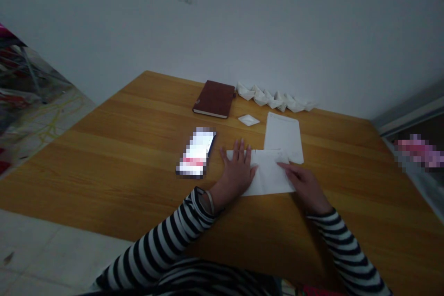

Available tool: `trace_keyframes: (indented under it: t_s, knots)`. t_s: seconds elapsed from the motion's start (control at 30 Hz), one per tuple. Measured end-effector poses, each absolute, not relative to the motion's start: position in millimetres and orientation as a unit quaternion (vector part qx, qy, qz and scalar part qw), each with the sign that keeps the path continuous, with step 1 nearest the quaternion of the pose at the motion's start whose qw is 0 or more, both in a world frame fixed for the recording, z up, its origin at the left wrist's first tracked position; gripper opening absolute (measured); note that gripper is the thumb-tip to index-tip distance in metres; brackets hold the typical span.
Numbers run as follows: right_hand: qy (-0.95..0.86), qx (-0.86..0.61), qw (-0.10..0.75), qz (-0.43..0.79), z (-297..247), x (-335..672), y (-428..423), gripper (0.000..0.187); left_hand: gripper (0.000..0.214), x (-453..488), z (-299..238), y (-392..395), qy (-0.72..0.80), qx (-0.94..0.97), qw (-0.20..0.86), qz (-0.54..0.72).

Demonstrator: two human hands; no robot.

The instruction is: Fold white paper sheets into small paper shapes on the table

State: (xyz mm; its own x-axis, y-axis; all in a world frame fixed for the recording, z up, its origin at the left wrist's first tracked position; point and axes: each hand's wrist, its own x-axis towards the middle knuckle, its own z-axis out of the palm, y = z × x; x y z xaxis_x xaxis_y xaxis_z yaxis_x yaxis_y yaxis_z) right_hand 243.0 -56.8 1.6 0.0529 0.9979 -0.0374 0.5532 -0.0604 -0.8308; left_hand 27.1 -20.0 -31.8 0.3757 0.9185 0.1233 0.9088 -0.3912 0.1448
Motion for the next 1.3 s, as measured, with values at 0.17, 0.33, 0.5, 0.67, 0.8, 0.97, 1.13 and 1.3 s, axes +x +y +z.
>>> trace_keyframes:
  t_s: [0.17,0.33,0.5,0.67,0.8,0.97,1.13,1.3]
  knots:
    - [-0.602,-0.688,0.306,0.268,-13,223,-80,0.048,0.058,28,-31,-20,0.553,0.828,0.024,0.084]
    - [-0.645,-0.722,0.199,0.149,-15,204,-96,0.05,0.058,28,-30,-20,0.556,0.827,0.022,0.084]
    - [-0.651,-0.738,0.152,0.087,-14,199,-100,0.049,0.058,28,-30,-20,0.555,0.827,0.025,0.083]
    - [-0.65,-0.744,0.137,0.074,-13,202,-99,0.048,0.058,28,-29,-20,0.551,0.83,0.024,0.08]
    - [-0.659,-0.742,0.113,0.051,-13,201,-100,0.048,0.059,27,-28,-20,0.55,0.831,0.029,0.077]
    - [-0.658,-0.75,0.076,0.01,-15,194,-103,0.048,0.059,27,-29,-20,0.55,0.831,0.032,0.076]
    - [-0.647,-0.76,0.063,0.005,-19,195,-106,0.048,0.059,28,-29,-20,0.55,0.831,0.027,0.081]
    - [-0.637,-0.769,0.056,0.01,-18,202,-112,0.047,0.058,27,-25,-20,0.551,0.831,0.031,0.074]
